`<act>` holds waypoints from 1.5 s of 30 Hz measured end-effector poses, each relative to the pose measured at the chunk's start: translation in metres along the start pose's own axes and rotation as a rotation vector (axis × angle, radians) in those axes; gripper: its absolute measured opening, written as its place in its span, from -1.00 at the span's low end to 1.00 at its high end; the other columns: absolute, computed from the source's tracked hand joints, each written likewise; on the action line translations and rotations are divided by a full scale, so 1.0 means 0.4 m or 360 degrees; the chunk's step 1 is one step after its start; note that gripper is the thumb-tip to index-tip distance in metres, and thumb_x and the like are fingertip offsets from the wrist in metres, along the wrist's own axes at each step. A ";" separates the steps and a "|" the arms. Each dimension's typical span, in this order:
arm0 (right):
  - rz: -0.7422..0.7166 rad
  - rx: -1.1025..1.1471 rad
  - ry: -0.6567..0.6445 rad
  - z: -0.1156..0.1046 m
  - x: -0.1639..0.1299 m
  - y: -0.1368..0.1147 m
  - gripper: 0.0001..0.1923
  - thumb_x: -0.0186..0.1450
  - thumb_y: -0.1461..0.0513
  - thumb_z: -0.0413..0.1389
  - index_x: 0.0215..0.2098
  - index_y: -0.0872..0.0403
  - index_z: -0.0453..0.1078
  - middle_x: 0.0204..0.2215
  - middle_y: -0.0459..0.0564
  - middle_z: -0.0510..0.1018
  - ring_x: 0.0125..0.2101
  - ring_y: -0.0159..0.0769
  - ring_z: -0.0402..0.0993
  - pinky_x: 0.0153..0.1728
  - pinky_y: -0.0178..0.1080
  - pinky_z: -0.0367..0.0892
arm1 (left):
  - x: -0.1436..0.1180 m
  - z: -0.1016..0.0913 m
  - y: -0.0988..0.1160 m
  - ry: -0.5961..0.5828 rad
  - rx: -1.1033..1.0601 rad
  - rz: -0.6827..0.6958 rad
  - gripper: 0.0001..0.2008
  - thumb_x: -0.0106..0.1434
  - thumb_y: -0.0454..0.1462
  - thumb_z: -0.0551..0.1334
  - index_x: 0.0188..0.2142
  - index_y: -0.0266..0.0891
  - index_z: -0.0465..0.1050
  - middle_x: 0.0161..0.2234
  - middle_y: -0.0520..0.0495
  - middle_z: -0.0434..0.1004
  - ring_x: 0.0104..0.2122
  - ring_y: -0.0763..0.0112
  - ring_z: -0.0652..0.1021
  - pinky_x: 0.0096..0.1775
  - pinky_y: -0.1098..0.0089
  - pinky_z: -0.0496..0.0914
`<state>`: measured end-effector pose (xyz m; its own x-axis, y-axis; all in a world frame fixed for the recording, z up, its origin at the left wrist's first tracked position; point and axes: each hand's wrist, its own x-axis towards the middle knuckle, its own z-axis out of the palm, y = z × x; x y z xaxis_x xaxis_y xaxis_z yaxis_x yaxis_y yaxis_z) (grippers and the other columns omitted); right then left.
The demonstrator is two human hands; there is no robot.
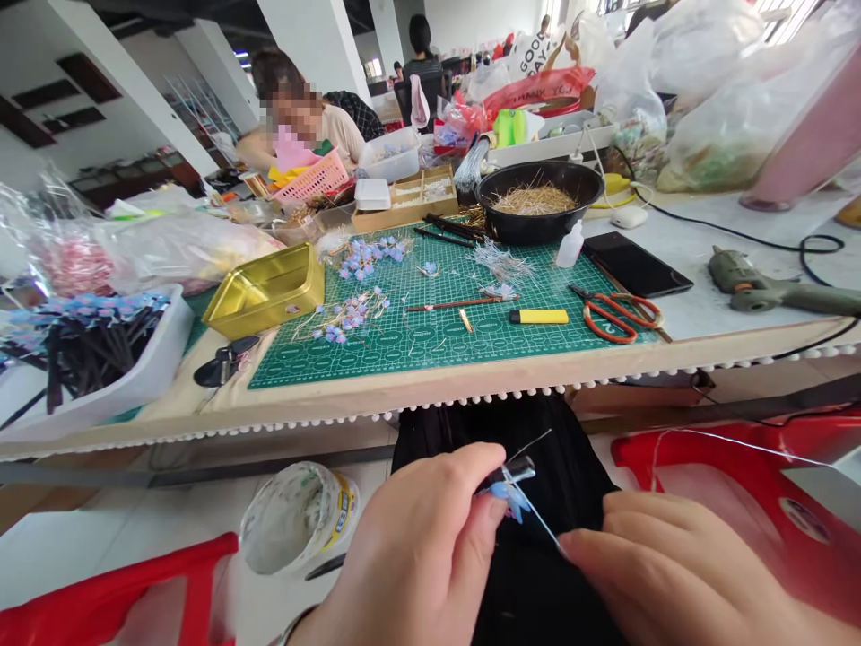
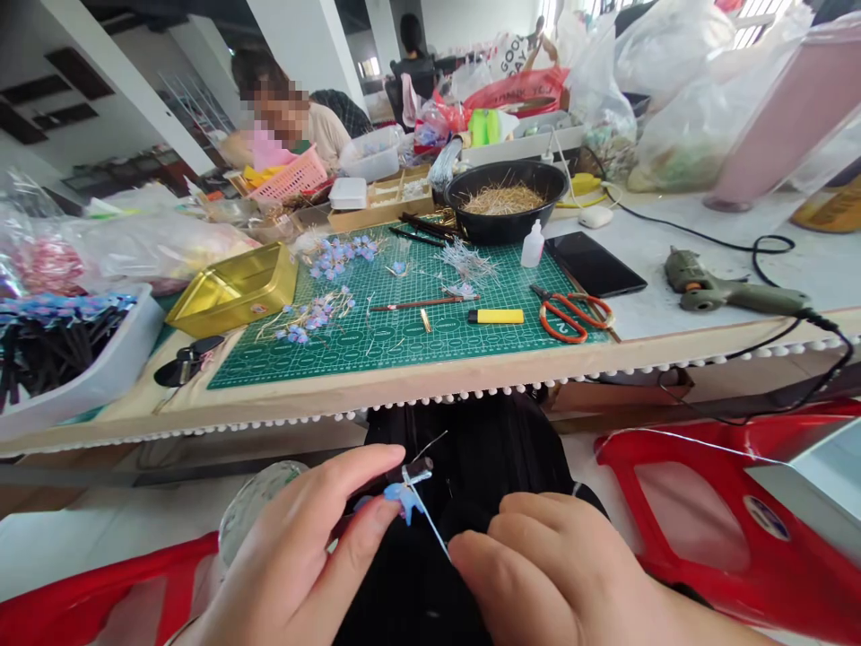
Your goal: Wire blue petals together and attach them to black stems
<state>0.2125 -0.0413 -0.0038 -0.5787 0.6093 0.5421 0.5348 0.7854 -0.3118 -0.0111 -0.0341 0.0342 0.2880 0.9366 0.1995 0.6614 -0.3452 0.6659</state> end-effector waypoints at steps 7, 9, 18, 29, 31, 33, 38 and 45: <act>0.0289 0.0073 -0.0115 0.016 0.069 -0.008 -0.76 0.37 0.28 -0.02 -0.05 0.10 0.40 -0.22 0.12 0.63 -0.24 -0.16 0.61 -0.30 -0.23 0.55 | 0.002 -0.014 0.024 -0.0076 -0.0127 0.0110 -0.75 0.34 -0.32 0.18 -0.01 -0.06 0.47 -0.17 -0.03 0.66 -0.21 0.33 0.61 -0.13 0.43 0.38; 0.0363 0.0124 -0.0008 0.007 0.081 -0.015 -0.67 0.36 0.26 -0.01 0.08 0.09 0.32 -0.13 0.12 0.61 -0.16 -0.14 0.60 -0.27 -0.24 0.55 | 0.004 -0.012 0.028 -0.0094 -0.0191 0.0069 -0.76 0.34 -0.31 0.17 -0.03 -0.06 0.49 -0.18 -0.03 0.66 -0.22 0.32 0.61 -0.14 0.41 0.38; 0.0303 0.0473 0.0447 0.051 0.084 -0.034 -0.75 0.29 0.45 -0.03 -0.17 0.02 0.28 -0.49 -0.15 0.51 -0.54 -0.43 0.45 -0.49 -0.43 0.39 | 0.035 0.003 0.008 -0.0414 -0.1350 -0.0758 -0.83 0.29 -0.15 0.25 -0.16 -0.10 0.55 -0.45 0.02 0.54 -0.51 0.53 0.41 -0.47 0.53 0.24; 0.0516 0.0607 0.0410 0.042 0.088 -0.044 -0.80 0.27 0.43 -0.02 -0.26 0.02 0.30 -0.54 -0.15 0.52 -0.59 -0.44 0.42 -0.55 -0.45 0.34 | 0.064 0.011 -0.026 -0.0729 -0.2186 -0.1160 -0.91 0.25 -0.27 0.28 -0.25 -0.22 0.46 -0.60 0.04 0.40 -0.67 0.69 0.16 -0.63 0.63 -0.06; 0.0662 0.0673 0.0408 0.039 0.088 -0.048 -0.82 0.25 0.41 -0.03 -0.33 0.01 0.29 -0.62 -0.21 0.44 -0.66 -0.47 0.33 -0.66 -0.49 0.26 | 0.066 0.013 -0.033 -0.0766 -0.2225 -0.1183 -0.91 0.25 -0.28 0.28 -0.25 -0.23 0.45 -0.61 0.04 0.39 -0.68 0.69 0.15 -0.64 0.64 -0.06; 0.0789 0.0787 0.0409 0.035 0.087 -0.048 -0.82 0.24 0.40 -0.04 -0.39 0.00 0.30 -0.67 -0.24 0.35 -0.70 -0.49 0.24 -0.72 -0.51 0.19 | 0.066 0.015 -0.040 -0.0812 -0.2259 -0.1206 -0.91 0.24 -0.28 0.28 -0.27 -0.24 0.43 -0.60 0.03 0.39 -0.68 0.70 0.13 -0.65 0.65 -0.06; 0.1062 0.1232 0.0397 0.033 0.078 -0.043 -0.85 0.22 0.36 0.02 -0.40 0.01 0.38 -0.66 -0.23 0.32 -0.68 -0.49 0.18 -0.70 -0.50 0.16 | 0.065 0.020 -0.045 -0.0892 -0.2283 -0.1235 -0.89 0.24 -0.27 0.27 -0.30 -0.24 0.36 -0.60 0.03 0.39 -0.69 0.71 0.10 -0.66 0.66 -0.07; 0.1287 0.1976 0.0325 0.056 0.054 -0.033 -0.91 0.34 0.25 0.08 -0.34 0.00 0.39 -0.62 -0.24 0.22 -0.62 -0.48 0.00 -0.63 -0.45 0.00 | 0.067 0.018 -0.041 -0.0938 -0.2321 -0.1233 -0.88 0.27 -0.28 0.24 -0.33 -0.23 0.29 -0.59 0.04 0.38 -0.67 0.68 0.11 -0.65 0.66 -0.05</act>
<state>0.1790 -0.0359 -0.0055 -0.2395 0.9704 -0.0320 -0.2511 -0.0938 -0.9634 -0.0095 -0.0038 0.0235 0.6441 0.5856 -0.4921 -0.2565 0.7714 0.5823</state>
